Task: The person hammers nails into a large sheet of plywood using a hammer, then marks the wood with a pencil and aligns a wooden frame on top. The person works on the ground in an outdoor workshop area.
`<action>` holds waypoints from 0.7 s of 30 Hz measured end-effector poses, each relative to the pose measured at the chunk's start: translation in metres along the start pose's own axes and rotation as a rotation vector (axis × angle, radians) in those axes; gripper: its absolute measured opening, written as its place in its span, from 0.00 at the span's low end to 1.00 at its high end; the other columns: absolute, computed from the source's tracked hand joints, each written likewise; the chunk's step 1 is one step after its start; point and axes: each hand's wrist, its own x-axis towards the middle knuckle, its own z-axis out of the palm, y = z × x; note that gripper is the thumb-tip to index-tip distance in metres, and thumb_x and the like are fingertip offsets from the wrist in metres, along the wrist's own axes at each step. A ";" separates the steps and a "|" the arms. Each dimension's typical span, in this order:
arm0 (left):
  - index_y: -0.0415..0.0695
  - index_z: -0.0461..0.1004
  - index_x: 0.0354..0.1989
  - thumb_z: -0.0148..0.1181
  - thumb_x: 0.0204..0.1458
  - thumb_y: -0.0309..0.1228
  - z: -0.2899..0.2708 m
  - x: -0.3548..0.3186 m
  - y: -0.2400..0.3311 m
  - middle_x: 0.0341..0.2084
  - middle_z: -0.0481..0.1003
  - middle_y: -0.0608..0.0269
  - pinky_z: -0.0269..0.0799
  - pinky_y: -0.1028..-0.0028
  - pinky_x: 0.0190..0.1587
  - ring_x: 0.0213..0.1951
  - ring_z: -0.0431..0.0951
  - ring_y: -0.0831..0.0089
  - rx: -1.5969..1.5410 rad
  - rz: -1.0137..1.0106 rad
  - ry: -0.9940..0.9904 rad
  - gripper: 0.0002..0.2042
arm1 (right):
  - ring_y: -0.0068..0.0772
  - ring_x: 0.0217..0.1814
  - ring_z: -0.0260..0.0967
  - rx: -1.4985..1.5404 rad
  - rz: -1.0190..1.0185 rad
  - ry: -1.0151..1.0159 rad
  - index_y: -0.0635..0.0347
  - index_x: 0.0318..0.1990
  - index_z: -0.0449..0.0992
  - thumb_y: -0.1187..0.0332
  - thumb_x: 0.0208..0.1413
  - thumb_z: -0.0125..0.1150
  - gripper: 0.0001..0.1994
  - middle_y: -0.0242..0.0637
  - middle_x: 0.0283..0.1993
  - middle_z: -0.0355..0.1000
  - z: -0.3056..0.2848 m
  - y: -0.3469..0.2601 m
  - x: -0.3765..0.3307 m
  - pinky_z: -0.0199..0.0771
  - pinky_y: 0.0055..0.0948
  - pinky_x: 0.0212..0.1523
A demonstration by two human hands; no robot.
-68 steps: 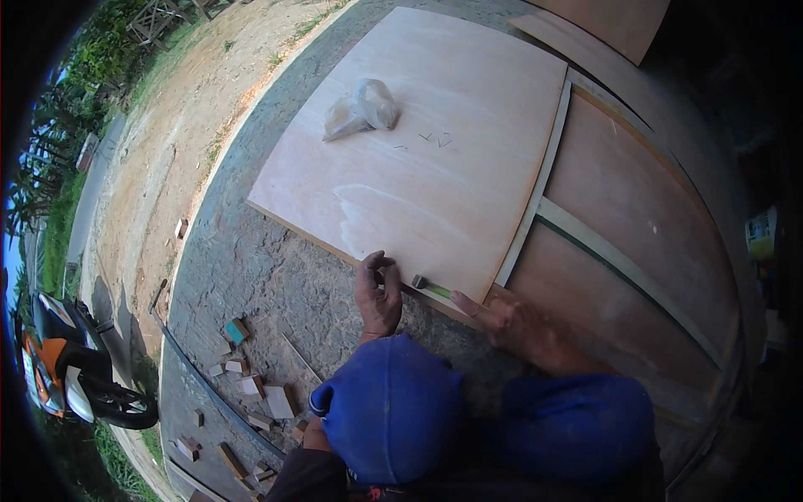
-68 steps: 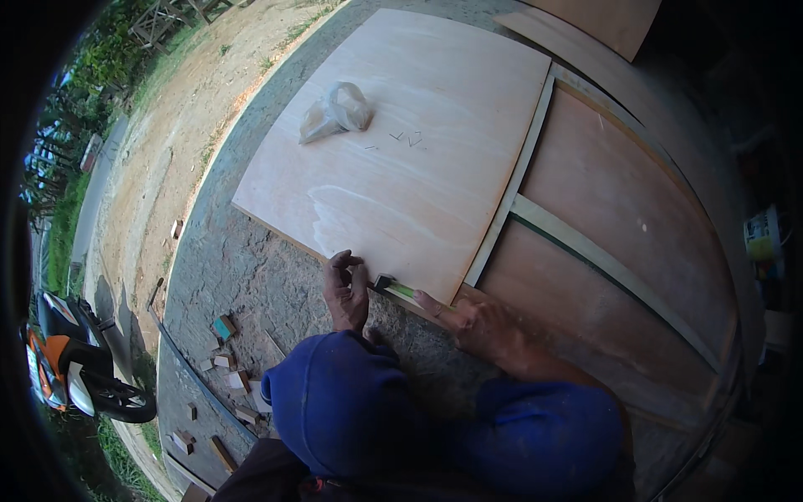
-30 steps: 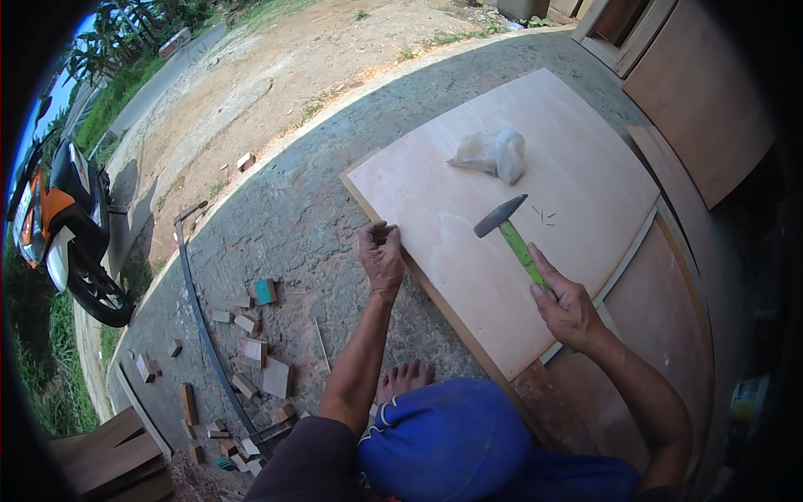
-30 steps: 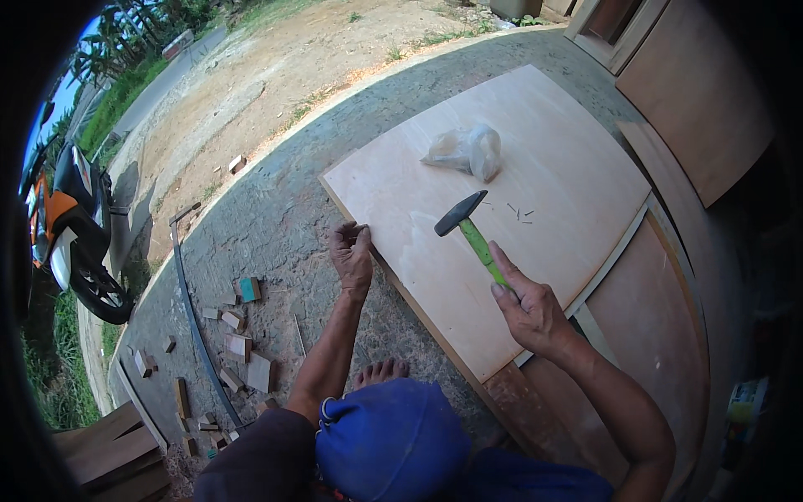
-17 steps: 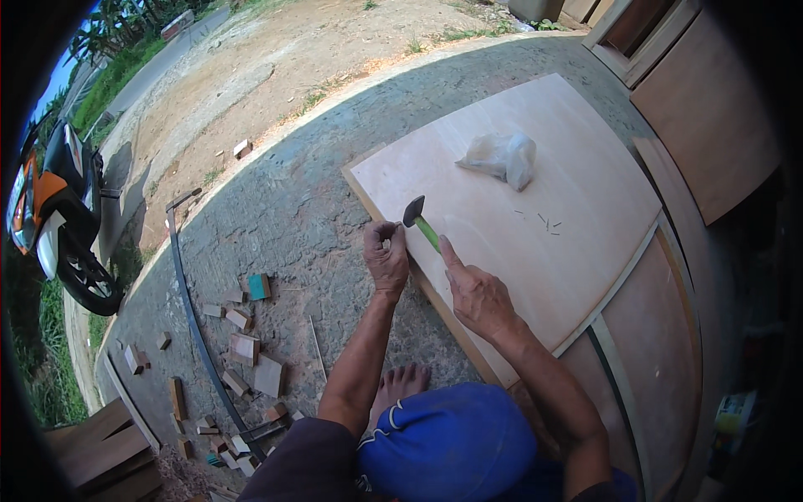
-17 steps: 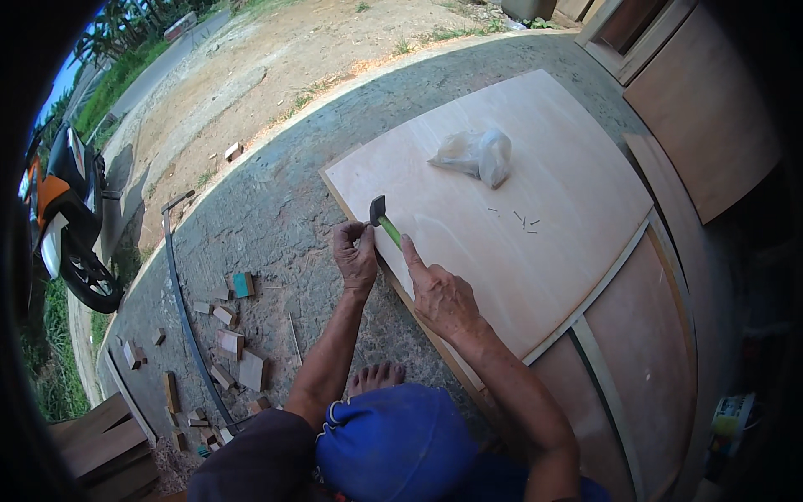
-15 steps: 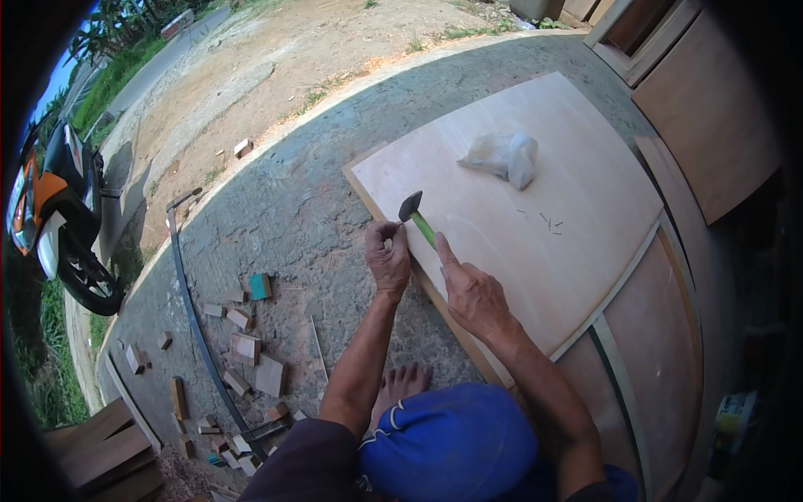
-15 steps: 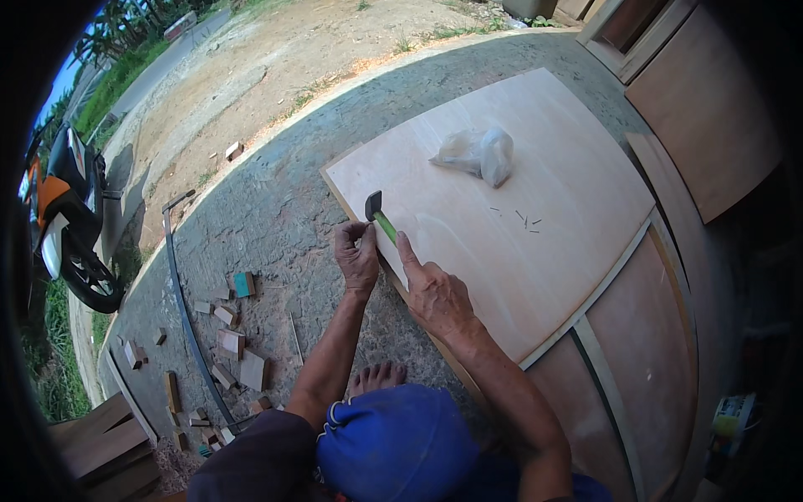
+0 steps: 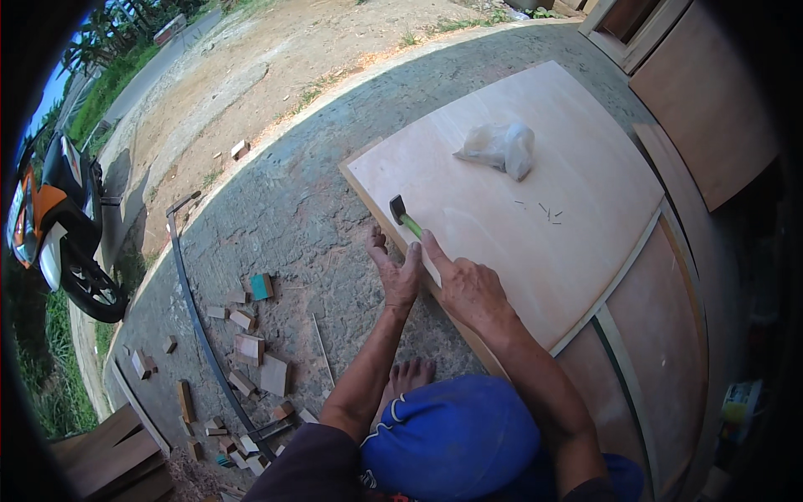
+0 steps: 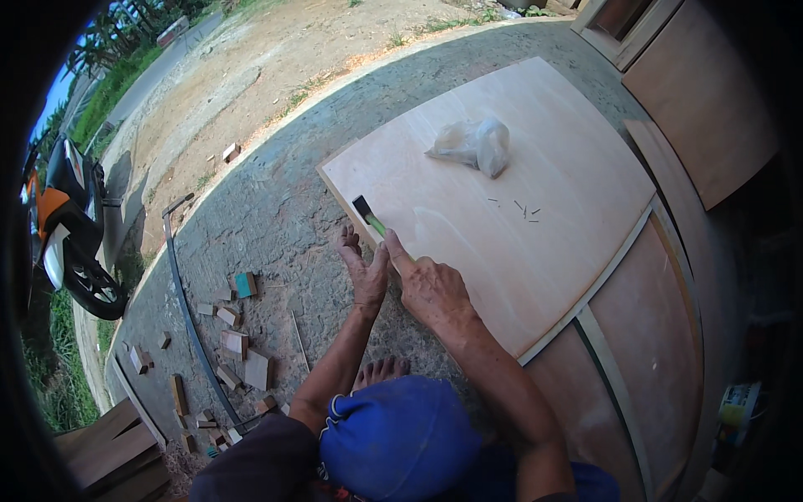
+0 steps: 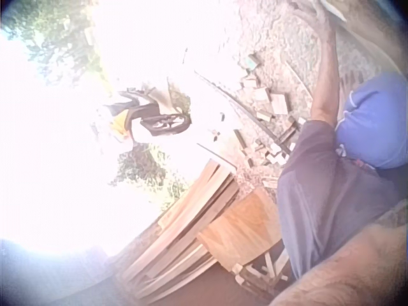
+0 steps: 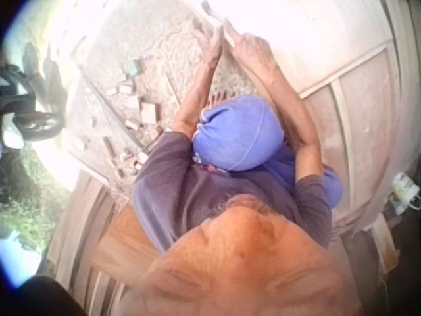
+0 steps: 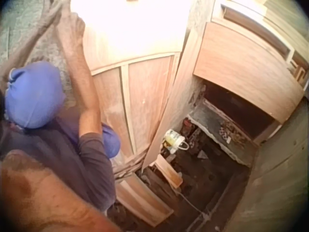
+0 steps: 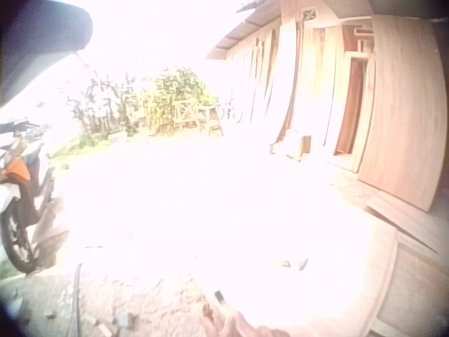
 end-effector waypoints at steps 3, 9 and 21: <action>0.35 0.43 0.71 0.64 0.54 0.29 -0.004 0.010 0.001 0.65 0.55 0.44 0.48 0.59 0.72 0.69 0.55 0.55 0.001 0.011 -0.001 0.42 | 0.48 0.23 0.72 0.024 -0.072 0.075 0.51 0.75 0.52 0.75 0.58 0.57 0.37 0.45 0.24 0.70 -0.015 -0.010 0.007 0.74 0.44 0.24; 0.33 0.45 0.70 0.64 0.55 0.30 -0.009 0.003 -0.017 0.64 0.57 0.43 0.50 0.60 0.71 0.68 0.57 0.55 0.047 0.030 -0.020 0.39 | 0.49 0.23 0.73 0.065 -0.133 0.151 0.51 0.75 0.53 0.75 0.58 0.57 0.37 0.44 0.23 0.70 0.009 -0.002 -0.008 0.75 0.43 0.25; 0.37 0.71 0.54 0.65 0.52 0.27 0.007 0.012 0.035 0.48 0.75 0.51 0.66 0.60 0.58 0.53 0.73 0.55 0.517 0.329 -0.046 0.20 | 0.54 0.28 0.77 -0.121 0.032 -0.159 0.49 0.75 0.53 0.74 0.56 0.51 0.36 0.49 0.26 0.74 -0.011 0.028 -0.005 0.80 0.49 0.31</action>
